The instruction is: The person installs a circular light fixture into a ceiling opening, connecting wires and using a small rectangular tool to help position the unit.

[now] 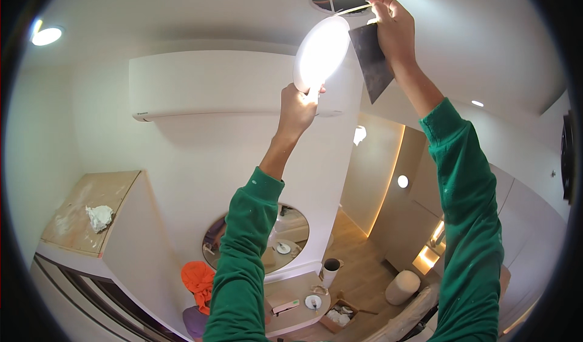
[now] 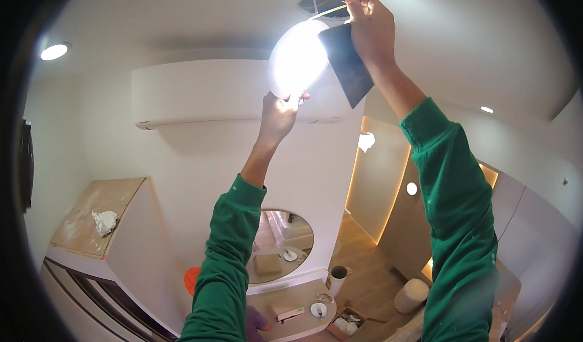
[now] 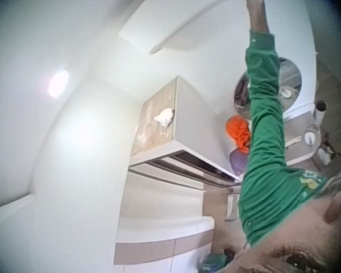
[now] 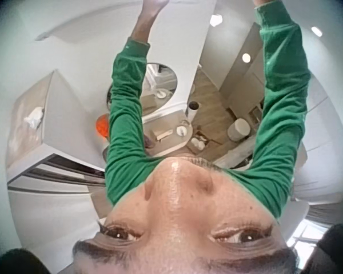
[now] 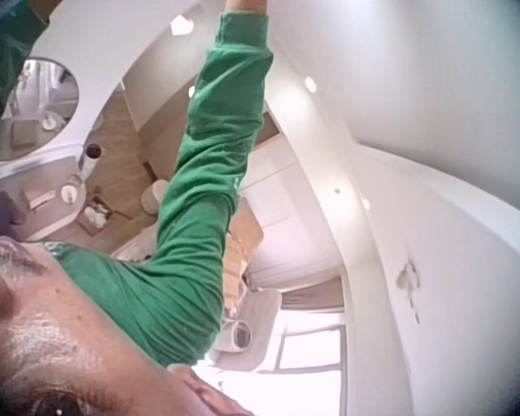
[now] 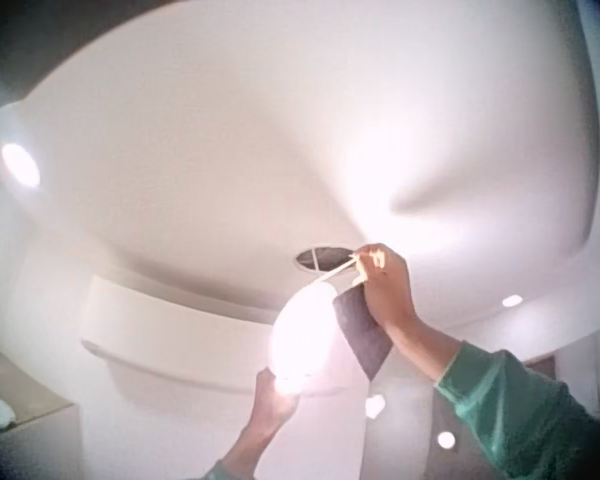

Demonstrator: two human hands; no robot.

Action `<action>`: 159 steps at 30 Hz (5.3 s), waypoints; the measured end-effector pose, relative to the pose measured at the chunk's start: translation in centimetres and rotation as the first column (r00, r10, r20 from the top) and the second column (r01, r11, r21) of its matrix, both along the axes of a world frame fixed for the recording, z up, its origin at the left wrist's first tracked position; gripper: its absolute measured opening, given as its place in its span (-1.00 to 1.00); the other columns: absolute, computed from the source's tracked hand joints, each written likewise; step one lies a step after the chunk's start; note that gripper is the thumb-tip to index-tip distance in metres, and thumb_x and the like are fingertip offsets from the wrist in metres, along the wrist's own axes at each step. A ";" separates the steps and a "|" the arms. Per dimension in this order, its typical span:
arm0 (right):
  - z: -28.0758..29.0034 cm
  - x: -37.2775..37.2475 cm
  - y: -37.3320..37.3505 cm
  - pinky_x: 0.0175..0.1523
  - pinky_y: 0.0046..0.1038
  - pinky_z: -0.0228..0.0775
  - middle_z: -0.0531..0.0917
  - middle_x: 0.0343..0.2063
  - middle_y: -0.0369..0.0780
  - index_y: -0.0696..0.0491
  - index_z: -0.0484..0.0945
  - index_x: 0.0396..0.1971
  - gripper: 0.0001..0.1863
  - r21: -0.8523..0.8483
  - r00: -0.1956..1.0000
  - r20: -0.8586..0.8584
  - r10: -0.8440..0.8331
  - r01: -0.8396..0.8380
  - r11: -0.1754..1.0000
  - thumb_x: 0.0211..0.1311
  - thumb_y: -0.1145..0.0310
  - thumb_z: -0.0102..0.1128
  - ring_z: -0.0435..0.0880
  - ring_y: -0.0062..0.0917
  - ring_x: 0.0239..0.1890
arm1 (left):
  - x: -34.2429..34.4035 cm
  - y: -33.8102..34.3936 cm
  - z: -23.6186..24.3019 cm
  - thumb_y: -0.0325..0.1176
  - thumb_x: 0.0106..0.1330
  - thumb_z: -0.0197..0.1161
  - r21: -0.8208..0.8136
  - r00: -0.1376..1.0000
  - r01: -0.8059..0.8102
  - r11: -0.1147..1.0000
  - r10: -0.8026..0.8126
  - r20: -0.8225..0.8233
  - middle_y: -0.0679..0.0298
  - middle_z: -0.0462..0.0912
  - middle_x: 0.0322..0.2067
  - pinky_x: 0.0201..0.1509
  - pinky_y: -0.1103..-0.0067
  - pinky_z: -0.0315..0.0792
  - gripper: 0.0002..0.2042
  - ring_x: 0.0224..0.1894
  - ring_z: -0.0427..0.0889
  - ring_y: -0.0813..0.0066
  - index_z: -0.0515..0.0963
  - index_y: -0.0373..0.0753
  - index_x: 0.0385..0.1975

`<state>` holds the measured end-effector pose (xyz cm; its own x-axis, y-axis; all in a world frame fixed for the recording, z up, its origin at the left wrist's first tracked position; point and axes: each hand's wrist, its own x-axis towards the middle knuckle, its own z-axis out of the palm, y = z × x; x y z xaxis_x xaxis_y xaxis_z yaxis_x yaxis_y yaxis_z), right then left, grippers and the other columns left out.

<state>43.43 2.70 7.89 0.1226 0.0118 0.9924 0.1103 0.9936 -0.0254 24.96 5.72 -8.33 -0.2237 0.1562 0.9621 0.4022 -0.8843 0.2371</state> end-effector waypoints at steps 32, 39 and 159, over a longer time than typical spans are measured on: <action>-1.4 0.3 1.8 -0.26 -0.56 0.34 0.63 -0.22 -0.19 0.16 0.69 -0.15 -0.68 -0.302 0.914 0.146 0.377 -0.322 0.897 0.30 0.30 0.04 0.46 -0.62 -0.46 | -1.3 0.2 0.7 -0.38 0.45 0.18 -0.154 0.987 0.079 0.985 -0.099 -0.128 0.33 0.66 -0.36 -0.12 0.54 0.47 -0.82 -0.27 0.56 0.56 0.64 -0.36 -0.19; -2.1 -0.7 0.4 -0.27 -0.45 0.40 0.56 -0.30 -0.27 -0.02 0.64 0.04 -0.65 0.428 0.853 0.413 -0.319 0.128 0.895 0.23 0.36 0.32 0.48 -0.54 -0.43 | -2.7 -0.7 0.2 -0.33 0.50 0.14 -0.250 0.969 0.126 0.960 -0.173 -0.177 0.29 0.66 -0.18 0.09 0.48 0.44 -0.78 -0.09 0.57 0.48 0.61 -0.33 -0.06; 1.3 -1.9 3.7 -0.33 -0.34 0.45 0.61 -0.37 -0.16 0.24 0.53 -0.19 -0.73 -0.652 0.804 -0.071 0.590 -0.485 0.582 0.31 0.34 0.02 0.55 -0.48 -0.41 | 0.4 -3.9 5.1 -0.28 0.50 0.13 0.271 0.948 -0.249 0.930 0.176 0.266 0.36 0.39 -0.53 -0.35 0.56 0.25 -0.70 -0.45 0.31 0.59 0.47 -0.34 -0.47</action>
<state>41.49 6.40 9.22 -0.2479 0.6342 0.7323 -0.3848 0.6293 -0.6753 25.36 1.83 -3.24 -0.4430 -0.2055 0.8726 0.5543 -0.8278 0.0865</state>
